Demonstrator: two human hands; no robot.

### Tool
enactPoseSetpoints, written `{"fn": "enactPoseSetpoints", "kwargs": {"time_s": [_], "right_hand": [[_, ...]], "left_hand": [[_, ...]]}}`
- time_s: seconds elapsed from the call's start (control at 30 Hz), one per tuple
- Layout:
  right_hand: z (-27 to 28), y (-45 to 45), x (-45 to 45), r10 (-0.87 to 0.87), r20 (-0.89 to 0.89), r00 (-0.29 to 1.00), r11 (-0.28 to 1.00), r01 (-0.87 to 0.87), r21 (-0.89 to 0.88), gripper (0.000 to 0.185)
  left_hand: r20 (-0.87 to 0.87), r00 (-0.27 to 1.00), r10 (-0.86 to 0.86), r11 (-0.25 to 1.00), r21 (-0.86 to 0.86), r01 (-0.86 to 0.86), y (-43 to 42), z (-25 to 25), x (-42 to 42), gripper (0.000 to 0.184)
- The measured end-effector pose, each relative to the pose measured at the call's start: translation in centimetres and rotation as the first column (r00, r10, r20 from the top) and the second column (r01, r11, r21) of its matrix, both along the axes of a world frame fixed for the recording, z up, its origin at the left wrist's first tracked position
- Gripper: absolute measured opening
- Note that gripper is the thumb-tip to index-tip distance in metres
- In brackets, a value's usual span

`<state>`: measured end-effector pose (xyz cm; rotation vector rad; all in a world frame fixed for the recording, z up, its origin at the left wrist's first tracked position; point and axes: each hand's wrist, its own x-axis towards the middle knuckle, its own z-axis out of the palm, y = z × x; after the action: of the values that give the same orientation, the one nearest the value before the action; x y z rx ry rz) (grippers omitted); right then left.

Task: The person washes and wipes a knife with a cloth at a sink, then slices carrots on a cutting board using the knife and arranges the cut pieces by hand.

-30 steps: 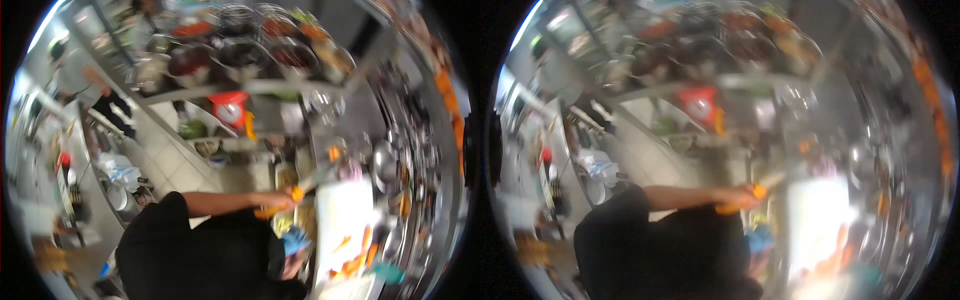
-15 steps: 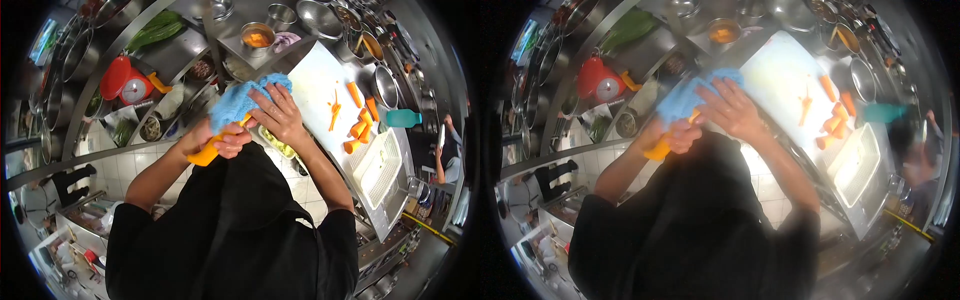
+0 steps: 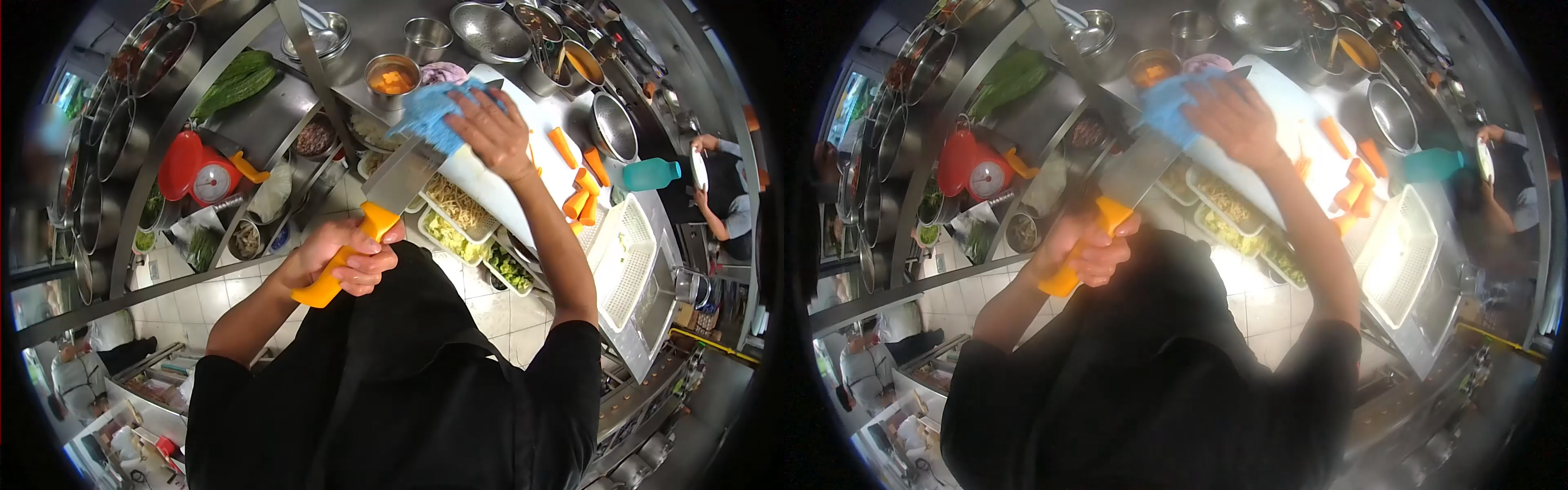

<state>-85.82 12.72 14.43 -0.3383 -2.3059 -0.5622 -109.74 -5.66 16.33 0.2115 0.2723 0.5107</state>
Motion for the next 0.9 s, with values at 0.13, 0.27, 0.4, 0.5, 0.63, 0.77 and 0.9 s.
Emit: {"fn": "enactPoseSetpoints", "kwargs": {"time_s": [0.13, 0.27, 0.4, 0.5, 0.63, 0.77, 0.9], "right_hand": [[-0.3, 5.7, 5.4, -0.23, 0.002, 0.973, 0.973, 0.23, -0.006, 0.028], [-0.8, 6.4, 10.7, -0.481, -0.303, 0.823, 0.876, 0.438, -0.201, 0.042], [0.9, -3.9, 6.5, -0.54, -0.397, 0.742, 0.842, 0.46, -0.284, 0.04], [-1.5, -10.1, 1.6, -0.327, 0.034, 0.945, 0.87, 0.315, -0.38, 0.03], [-3.3, -7.9, -1.9, 0.039, -0.068, 0.997, 0.963, -0.056, -0.265, 0.022], [-3.3, -2.1, 1.9, -0.332, -0.049, 0.942, 0.877, 0.289, -0.384, 0.047], [-5.3, 1.7, 8.1, -0.66, -0.265, 0.703, 0.565, 0.233, -0.791, 0.051]], "left_hand": [[-0.044, 0.999, -0.031, 1.0, -0.004, 0.031, -0.1, 0.3, -0.4, 0.02], [-0.092, 0.995, -0.035, 0.999, 0.034, 0.038, -0.1, -0.7, -1.2, 0.021], [-0.1, 0.995, 0.029, 0.999, 0.039, -0.025, 0.7, -1.5, -1.3, 0.022], [-0.136, 0.991, 0.0, 0.999, 0.043, 0.006, 1.8, -1.7, -0.7, 0.019], [-0.2, 0.974, -0.108, 0.992, 0.036, 0.117, 3.4, -1.8, -0.6, 0.02], [-0.197, 0.973, -0.117, 0.99, 0.057, 0.131, 3.7, -1.7, -1.2, 0.02], [-0.21, 0.974, -0.089, 0.995, 0.03, 0.098, 3.7, -2.3, -1.4, 0.019]]}}
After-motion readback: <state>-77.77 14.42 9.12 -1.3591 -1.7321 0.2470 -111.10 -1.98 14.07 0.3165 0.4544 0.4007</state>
